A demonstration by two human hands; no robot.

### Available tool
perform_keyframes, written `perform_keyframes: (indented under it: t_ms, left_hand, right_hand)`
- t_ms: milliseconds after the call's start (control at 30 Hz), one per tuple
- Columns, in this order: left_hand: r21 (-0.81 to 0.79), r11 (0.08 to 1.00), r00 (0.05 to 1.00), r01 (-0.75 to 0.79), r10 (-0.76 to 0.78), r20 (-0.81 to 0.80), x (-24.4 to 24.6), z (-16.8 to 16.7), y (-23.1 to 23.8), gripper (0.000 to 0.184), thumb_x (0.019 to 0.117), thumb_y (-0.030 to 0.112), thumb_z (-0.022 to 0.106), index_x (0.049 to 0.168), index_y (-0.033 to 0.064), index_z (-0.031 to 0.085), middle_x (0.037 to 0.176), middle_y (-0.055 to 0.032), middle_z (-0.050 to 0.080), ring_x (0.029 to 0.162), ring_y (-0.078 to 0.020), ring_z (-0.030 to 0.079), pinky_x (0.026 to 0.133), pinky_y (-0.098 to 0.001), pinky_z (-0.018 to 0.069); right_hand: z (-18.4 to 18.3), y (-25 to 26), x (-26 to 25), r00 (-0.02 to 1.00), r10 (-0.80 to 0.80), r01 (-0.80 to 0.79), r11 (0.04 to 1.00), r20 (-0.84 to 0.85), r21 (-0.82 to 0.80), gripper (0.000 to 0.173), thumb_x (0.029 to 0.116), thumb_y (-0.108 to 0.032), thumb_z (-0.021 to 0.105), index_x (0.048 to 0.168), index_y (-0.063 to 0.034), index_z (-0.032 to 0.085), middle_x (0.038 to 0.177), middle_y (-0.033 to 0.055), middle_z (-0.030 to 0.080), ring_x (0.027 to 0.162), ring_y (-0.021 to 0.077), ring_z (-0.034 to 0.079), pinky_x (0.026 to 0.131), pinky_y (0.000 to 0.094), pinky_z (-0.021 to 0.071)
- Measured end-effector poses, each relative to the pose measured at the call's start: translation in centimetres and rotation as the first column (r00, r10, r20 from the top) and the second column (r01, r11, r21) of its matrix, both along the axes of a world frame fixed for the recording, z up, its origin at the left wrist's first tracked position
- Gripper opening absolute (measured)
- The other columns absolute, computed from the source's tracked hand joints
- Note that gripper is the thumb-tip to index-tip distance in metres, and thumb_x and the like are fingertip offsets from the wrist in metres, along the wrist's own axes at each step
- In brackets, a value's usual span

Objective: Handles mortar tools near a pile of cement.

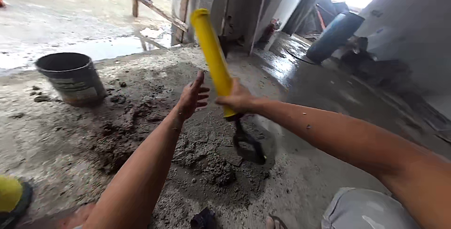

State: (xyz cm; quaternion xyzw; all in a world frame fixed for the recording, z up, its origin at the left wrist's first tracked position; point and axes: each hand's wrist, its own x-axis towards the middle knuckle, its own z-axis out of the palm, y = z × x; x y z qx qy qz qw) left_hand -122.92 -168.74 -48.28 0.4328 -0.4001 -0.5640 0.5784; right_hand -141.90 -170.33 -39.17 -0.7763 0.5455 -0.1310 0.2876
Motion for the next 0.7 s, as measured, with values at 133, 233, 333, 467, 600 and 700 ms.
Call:
perform_keyframes:
  t_ms: [133,233,333,467,600,700]
  left_hand:
    - [-0.057,0.987,0.971,-0.153,0.139,-0.193,-1.9,3.0,-0.3,0.063,0.092,0.059,0.066,0.13,0.0093,0.058,0.1,-0.0104,0.073,0.084,-0.0246,0.073,0.073,-0.0458,0.0627]
    - [0.122,0.982,0.985,-0.145,0.155,-0.08,1.0,2.6,1.4,0.059,0.092,0.059,0.065,0.129,0.0131,0.057,0.101,-0.0119,0.071,0.085,-0.0301,0.072,0.071,-0.0527,0.0622]
    - [0.23,0.948,0.975,-0.219,0.207,0.074,4.0,2.7,4.4,0.059,0.0911,0.063,0.062,0.127,0.0165,0.058,0.105,-0.0123,0.07,0.086,-0.0315,0.072,0.073,-0.0536,0.0605]
    - [0.225,0.908,0.904,-0.353,0.269,0.333,9.4,2.0,7.7,0.054,0.0923,0.058,0.063,0.131,0.0212,0.058,0.101,-0.0121,0.072,0.082,-0.0315,0.073,0.069,-0.0539,0.0617]
    - [0.333,0.839,0.825,-0.431,0.217,0.521,10.6,3.4,13.1,0.042,0.1024,0.039,0.056,0.135,0.0138,0.05,0.094,-0.0113,0.069,0.074,-0.0245,0.071,0.063,-0.0427,0.0615]
    - [0.427,0.77,0.756,-0.473,0.106,0.646,6.9,6.0,17.7,0.035,0.1012,0.024,0.049,0.13,0.0053,0.043,0.088,-0.0005,0.064,0.072,-0.0133,0.069,0.066,-0.0322,0.0607]
  right_hand:
    - [-0.9,2.0,-0.1,0.893,0.423,-0.442,0.888,0.151,0.13,0.103,0.0863,-0.035,0.083,0.164,-0.0127,0.019,0.143,0.0161,0.056,0.125,0.0238,0.062,0.104,0.0482,0.0552]
    - [-3.9,1.2,-7.4,0.768,0.572,-0.588,0.808,-0.287,0.038,0.08,0.0959,-0.048,0.068,0.161,-0.0125,0.037,0.156,0.0199,0.043,0.143,0.0367,0.043,0.113,0.0594,0.0425]
    - [-12.9,1.4,-17.5,0.642,0.474,-0.479,0.862,-0.603,0.167,0.063,0.0971,-0.046,0.066,0.147,-0.0094,0.053,0.145,0.0188,0.055,0.137,0.0393,0.05,0.109,0.061,0.0453]
    - [-25.0,1.3,-24.0,0.647,0.451,-0.197,0.878,-0.614,0.436,0.061,0.1004,-0.045,0.062,0.139,0.0012,0.054,0.135,0.025,0.061,0.127,0.043,0.058,0.107,0.0653,0.0438]
    - [-26.9,0.1,-25.0,0.735,0.422,-0.198,0.882,-0.53,0.427,0.038,0.1055,-0.036,0.055,0.126,-0.0038,0.061,0.115,0.0193,0.069,0.109,0.038,0.068,0.094,0.0609,0.0539]
    - [-24.1,-1.2,-25.9,0.762,0.391,-0.233,0.91,-0.517,0.343,0.039,0.1032,-0.047,0.055,0.116,-0.0116,0.066,0.099,0.0104,0.072,0.096,0.0309,0.071,0.086,0.0579,0.0563]
